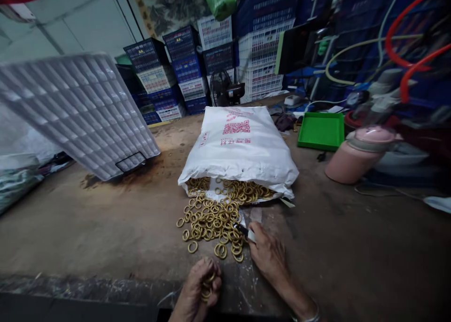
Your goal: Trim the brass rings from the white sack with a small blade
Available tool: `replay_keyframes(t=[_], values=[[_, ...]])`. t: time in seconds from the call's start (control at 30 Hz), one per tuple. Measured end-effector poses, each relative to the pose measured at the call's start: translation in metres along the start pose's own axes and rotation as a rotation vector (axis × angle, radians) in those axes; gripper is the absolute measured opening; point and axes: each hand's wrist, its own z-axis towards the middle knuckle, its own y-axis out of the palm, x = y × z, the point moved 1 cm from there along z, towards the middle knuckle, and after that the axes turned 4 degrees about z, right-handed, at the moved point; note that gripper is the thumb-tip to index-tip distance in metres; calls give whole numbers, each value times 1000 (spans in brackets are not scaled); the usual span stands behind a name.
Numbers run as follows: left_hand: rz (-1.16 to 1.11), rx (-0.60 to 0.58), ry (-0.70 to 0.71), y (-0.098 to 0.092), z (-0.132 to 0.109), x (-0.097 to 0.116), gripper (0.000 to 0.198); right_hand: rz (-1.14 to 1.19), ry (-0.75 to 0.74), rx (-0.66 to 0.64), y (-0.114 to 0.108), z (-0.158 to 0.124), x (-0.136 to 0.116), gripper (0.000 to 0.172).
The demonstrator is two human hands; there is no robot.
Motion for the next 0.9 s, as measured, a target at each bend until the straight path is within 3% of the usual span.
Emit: replay_keyframes(t=[0.17, 0.33, 0.53, 0.67, 0.77, 0.9], values=[[115, -128, 5, -3, 4, -1, 29, 377, -1, 27, -1, -2, -8, 17], [148, -117, 79, -7, 5, 0, 35, 747, 102, -62, 0, -23, -41, 17], [439, -87, 275, -21, 2, 1, 44, 916, 216, -114, 15, -42, -66, 11], [525, -101, 454, -26, -6, 6, 36, 991, 265, -171, 23, -48, -81, 9], [488, -137, 438, -30, -12, 10, 30, 1067, 334, -252, 26, -52, -95, 7], [329, -194, 270, -36, -16, 11, 27, 1088, 375, -277, 29, -59, -106, 16]])
